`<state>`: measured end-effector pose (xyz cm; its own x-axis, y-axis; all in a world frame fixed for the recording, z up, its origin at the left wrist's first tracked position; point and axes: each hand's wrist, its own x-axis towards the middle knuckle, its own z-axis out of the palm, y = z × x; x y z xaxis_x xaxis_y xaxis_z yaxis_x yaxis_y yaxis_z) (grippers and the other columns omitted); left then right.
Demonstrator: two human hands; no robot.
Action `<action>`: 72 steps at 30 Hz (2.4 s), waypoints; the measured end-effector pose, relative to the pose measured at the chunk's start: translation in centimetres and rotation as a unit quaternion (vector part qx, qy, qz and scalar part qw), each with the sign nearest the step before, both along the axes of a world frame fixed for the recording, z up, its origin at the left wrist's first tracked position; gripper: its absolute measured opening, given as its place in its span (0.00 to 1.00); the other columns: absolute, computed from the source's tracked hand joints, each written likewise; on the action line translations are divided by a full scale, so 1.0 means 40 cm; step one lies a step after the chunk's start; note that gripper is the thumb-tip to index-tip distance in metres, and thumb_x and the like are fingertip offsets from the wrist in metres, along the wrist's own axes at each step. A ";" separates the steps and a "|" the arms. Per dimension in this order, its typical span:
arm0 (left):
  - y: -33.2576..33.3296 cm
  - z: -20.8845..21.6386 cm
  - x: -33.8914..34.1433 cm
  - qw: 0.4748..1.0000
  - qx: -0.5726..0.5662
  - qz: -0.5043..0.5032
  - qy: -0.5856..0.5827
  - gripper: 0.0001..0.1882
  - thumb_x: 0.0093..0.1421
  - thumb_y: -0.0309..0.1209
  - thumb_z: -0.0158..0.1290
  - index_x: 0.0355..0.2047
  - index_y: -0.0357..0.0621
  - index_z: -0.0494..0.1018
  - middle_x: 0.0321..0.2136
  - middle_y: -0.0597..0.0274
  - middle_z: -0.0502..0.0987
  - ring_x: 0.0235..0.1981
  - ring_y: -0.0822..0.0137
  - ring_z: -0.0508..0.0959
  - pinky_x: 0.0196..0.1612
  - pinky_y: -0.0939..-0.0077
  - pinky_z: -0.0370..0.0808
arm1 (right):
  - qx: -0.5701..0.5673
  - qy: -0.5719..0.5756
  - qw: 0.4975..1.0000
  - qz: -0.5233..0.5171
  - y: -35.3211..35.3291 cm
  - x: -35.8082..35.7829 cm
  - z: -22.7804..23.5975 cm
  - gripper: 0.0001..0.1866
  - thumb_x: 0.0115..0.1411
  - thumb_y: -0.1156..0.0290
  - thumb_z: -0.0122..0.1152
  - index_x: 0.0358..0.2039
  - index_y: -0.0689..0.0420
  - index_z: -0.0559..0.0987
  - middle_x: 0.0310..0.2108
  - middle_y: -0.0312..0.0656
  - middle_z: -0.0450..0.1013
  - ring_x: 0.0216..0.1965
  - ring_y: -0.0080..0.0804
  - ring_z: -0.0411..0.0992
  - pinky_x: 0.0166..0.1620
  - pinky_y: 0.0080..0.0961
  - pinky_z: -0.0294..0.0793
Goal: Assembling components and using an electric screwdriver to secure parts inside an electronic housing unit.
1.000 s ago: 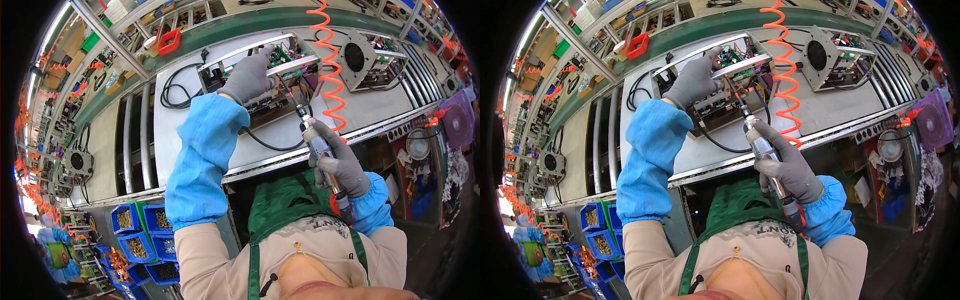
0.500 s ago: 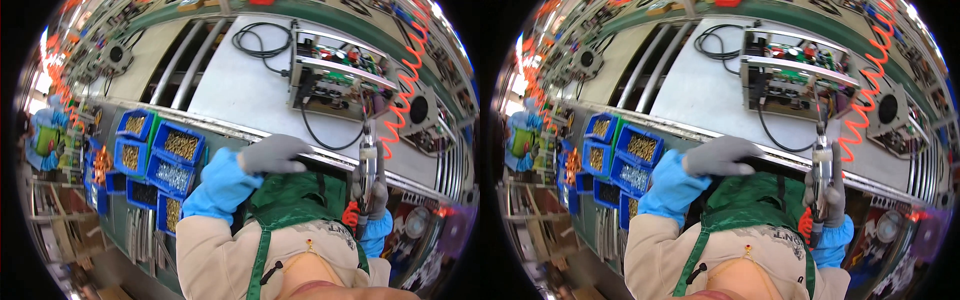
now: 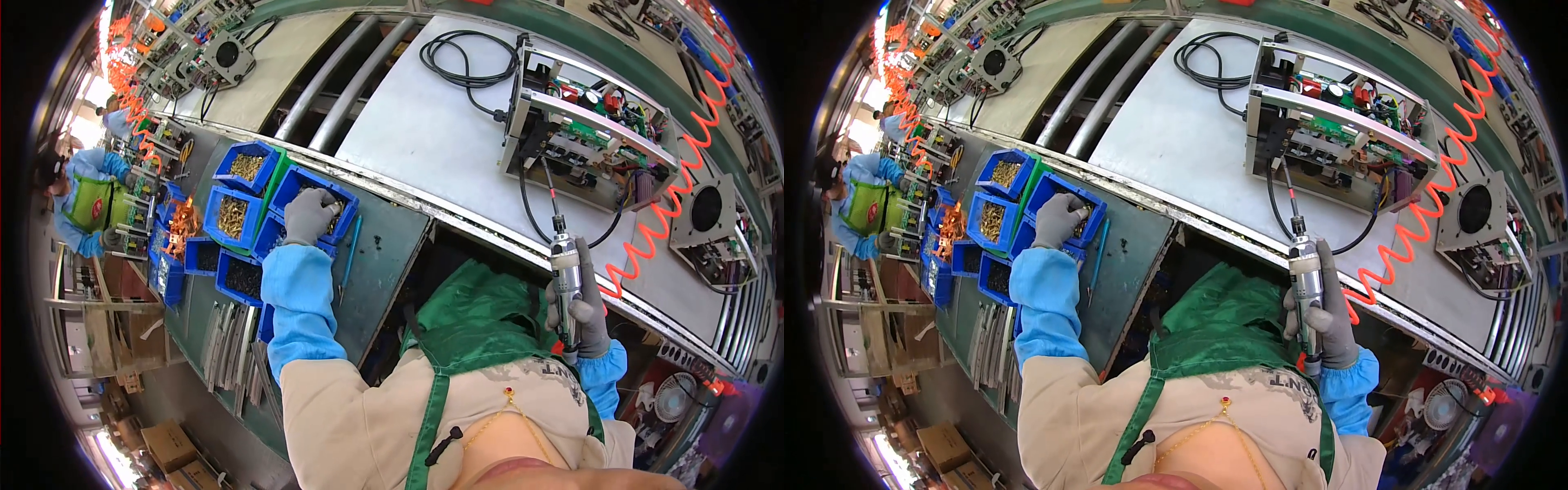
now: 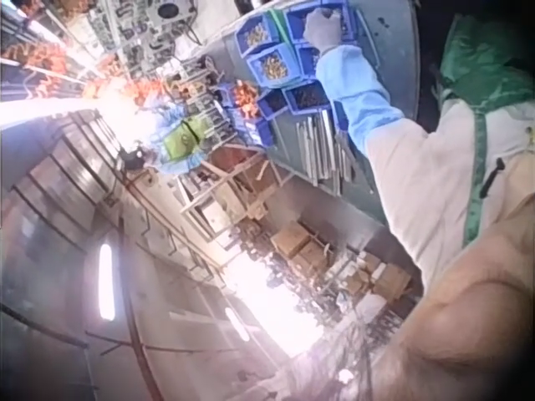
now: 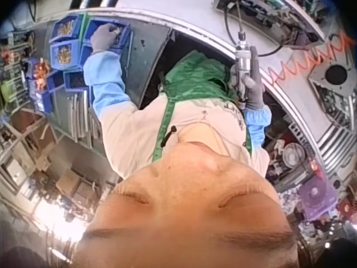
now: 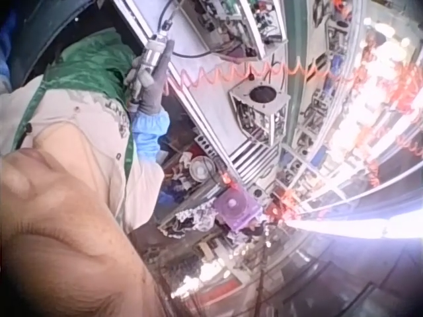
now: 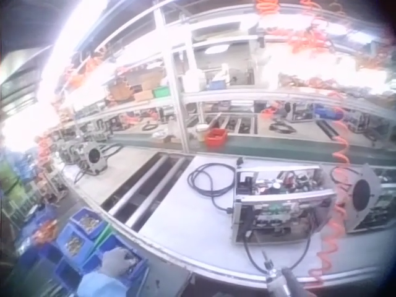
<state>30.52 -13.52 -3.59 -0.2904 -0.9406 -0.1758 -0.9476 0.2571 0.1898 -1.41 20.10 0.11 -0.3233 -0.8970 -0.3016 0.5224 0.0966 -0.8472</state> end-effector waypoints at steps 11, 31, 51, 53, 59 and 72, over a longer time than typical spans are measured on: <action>0.085 0.037 -0.077 0.908 -0.137 0.092 0.385 0.07 0.53 0.27 0.57 0.29 0.36 0.73 0.27 0.56 0.77 0.27 0.71 0.76 0.34 0.74 0.73 | 0.044 -0.024 0.998 0.039 0.034 -0.012 0.023 0.66 0.33 0.60 0.72 0.70 0.44 0.39 0.33 0.47 0.69 0.20 0.29 0.72 0.24 0.24 0.76; 0.201 0.029 -0.516 0.557 0.495 -0.080 0.662 0.17 0.66 0.32 0.46 0.47 0.26 0.69 0.27 0.67 0.65 0.23 0.80 0.60 0.23 0.89 0.58 | 0.049 0.120 0.975 0.183 0.012 -0.027 0.029 0.59 0.39 0.78 0.63 0.70 0.47 0.42 0.47 0.40 0.65 0.38 0.27 0.68 0.42 0.26 0.72; 0.169 0.060 -0.477 0.582 0.505 -0.109 0.628 0.16 0.62 0.34 0.48 0.38 0.29 0.74 0.20 0.70 0.66 0.18 0.80 0.60 0.23 0.87 0.59 | 0.063 0.053 0.976 0.203 -0.004 -0.018 0.026 0.61 0.35 0.82 0.60 0.70 0.48 0.41 0.45 0.42 0.65 0.37 0.30 0.70 0.32 0.26 0.75; 0.156 0.113 -0.465 0.729 0.443 -0.151 0.501 0.16 0.62 0.36 0.49 0.36 0.33 0.77 0.20 0.71 0.67 0.19 0.81 0.61 0.23 0.85 0.60 | 0.074 0.100 0.970 0.208 -0.003 -0.023 0.010 0.63 0.32 0.82 0.62 0.70 0.48 0.42 0.44 0.43 0.65 0.36 0.31 0.71 0.32 0.26 0.76; 0.146 0.086 -0.465 0.685 0.483 -0.154 0.524 0.16 0.62 0.35 0.49 0.37 0.32 0.76 0.21 0.68 0.69 0.19 0.80 0.62 0.22 0.85 0.60 | 0.064 0.040 0.978 0.195 -0.005 -0.003 -0.009 0.65 0.32 0.79 0.65 0.70 0.45 0.40 0.40 0.45 0.68 0.30 0.32 0.73 0.29 0.28 0.76; 0.116 0.051 0.116 0.989 -0.087 0.045 -0.110 0.15 0.56 0.41 0.51 0.29 0.42 0.78 0.27 0.50 0.77 0.30 0.51 0.79 0.35 0.58 0.76 | 0.039 -0.001 0.995 0.087 0.019 -0.020 -0.011 0.62 0.32 0.73 0.61 0.70 0.45 0.42 0.31 0.48 0.69 0.22 0.33 0.72 0.27 0.29 0.78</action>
<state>35.15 -8.87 -1.57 -0.1777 -0.9824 -0.0582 -0.9813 0.1813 -0.0643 -2.22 20.85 -0.31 -0.1647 -0.9128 -0.3736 0.4944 0.2514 -0.8321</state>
